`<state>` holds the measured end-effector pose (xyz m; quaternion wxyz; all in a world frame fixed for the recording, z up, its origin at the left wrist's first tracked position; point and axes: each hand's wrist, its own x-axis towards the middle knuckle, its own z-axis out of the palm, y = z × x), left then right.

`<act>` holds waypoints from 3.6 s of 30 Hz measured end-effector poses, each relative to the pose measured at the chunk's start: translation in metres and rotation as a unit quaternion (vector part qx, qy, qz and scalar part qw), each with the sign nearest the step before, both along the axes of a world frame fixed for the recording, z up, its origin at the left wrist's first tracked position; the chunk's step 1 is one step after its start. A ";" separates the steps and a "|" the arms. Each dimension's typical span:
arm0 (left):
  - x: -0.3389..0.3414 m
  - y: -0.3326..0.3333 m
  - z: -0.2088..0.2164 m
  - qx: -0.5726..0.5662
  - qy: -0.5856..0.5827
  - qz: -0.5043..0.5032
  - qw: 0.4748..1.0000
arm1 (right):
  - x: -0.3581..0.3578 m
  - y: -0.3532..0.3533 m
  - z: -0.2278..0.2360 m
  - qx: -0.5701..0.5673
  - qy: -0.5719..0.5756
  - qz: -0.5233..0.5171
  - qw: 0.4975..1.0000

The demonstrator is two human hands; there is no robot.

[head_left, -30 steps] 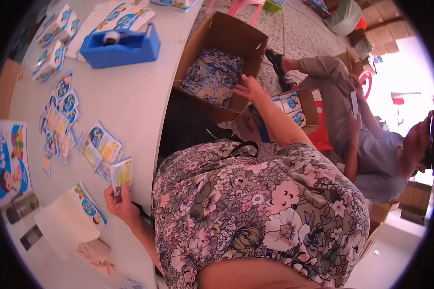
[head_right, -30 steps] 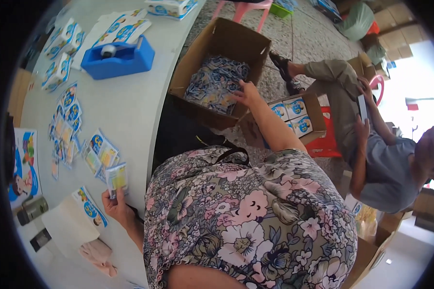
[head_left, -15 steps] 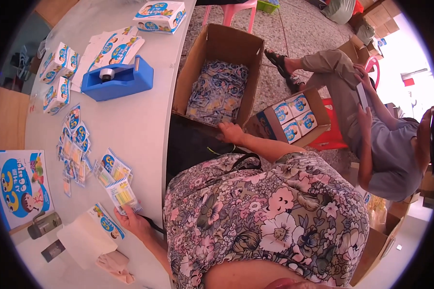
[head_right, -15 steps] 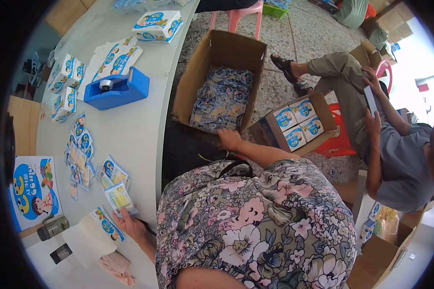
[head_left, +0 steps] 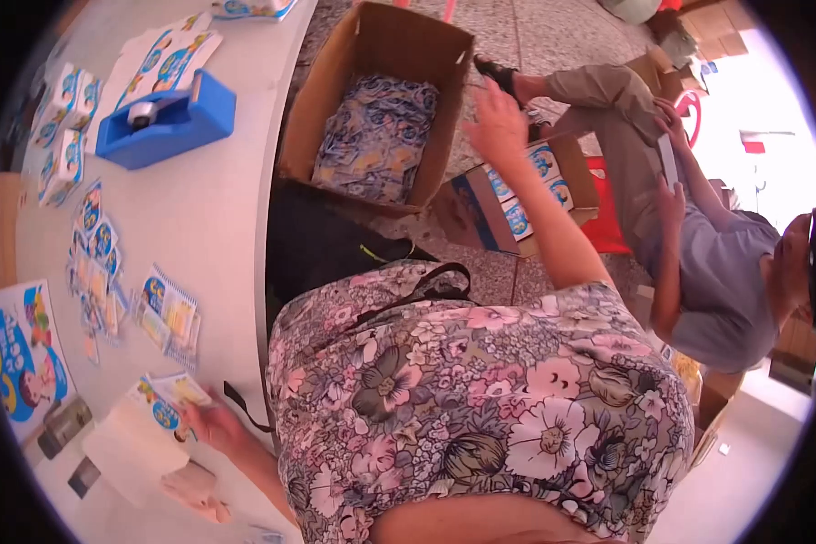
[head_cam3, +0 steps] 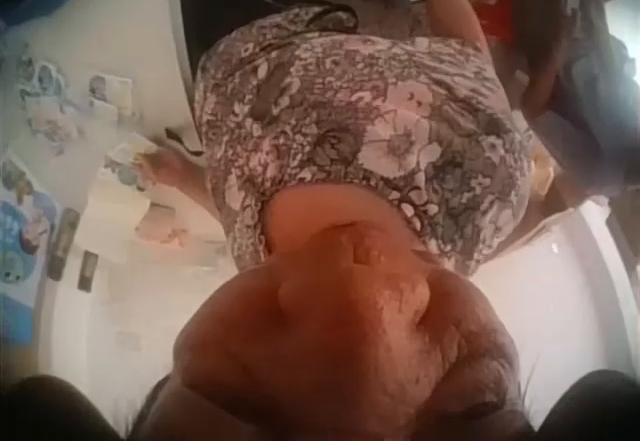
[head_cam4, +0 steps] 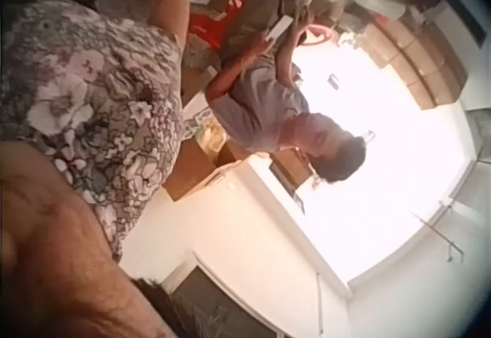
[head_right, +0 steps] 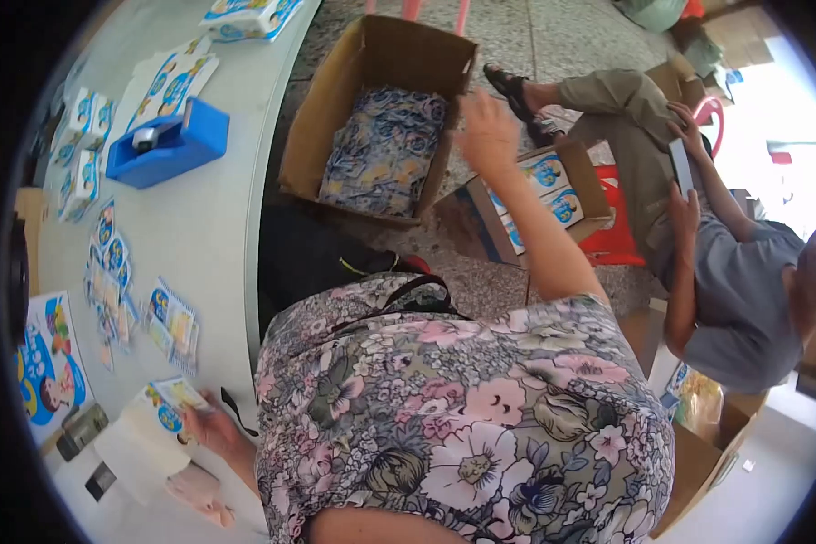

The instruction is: Sorting and packaging small blue and white packets into cardboard boxes at a workbench.

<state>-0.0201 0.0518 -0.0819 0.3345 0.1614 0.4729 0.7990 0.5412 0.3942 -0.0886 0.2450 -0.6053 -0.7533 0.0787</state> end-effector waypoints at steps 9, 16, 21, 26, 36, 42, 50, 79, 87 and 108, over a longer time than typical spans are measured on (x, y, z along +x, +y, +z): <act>0.004 -0.014 0.003 0.089 -0.126 -0.062 0.986 | -0.083 -0.072 -0.035 -0.407 -0.026 0.271 0.872; 0.034 0.001 0.020 0.061 -0.115 -0.038 0.991 | -0.121 -0.071 -0.112 -0.171 -0.233 0.348 0.892; 0.018 -0.004 0.016 0.079 -0.116 -0.038 0.989 | -0.119 -0.084 -0.160 -0.125 -0.135 0.271 0.945; 0.009 -0.003 0.012 0.132 -0.132 -0.128 0.974 | -0.138 -0.102 -0.172 0.002 -0.265 0.215 0.940; 0.024 0.001 0.018 0.035 -0.077 -0.042 0.996 | -0.130 -0.099 -0.183 -0.025 -0.273 0.245 0.930; 0.027 -0.004 0.007 0.027 -0.079 -0.008 0.996 | -0.120 -0.068 -0.111 -0.189 -0.248 0.325 0.893; 0.079 0.023 0.044 -0.257 0.234 -0.063 0.936 | -0.274 -0.011 0.106 -0.310 0.083 0.528 0.786; 0.085 0.029 0.034 -0.224 0.235 -0.078 0.943 | 0.068 -0.082 -0.060 -0.196 0.553 -0.380 0.715; 0.084 0.024 0.032 -0.241 0.239 -0.083 0.937 | 0.138 -0.106 -0.064 -0.331 0.505 -0.265 0.752; 0.079 0.022 0.023 -0.221 0.222 -0.103 0.944 | -0.041 -0.092 -0.056 -0.601 0.484 0.004 0.636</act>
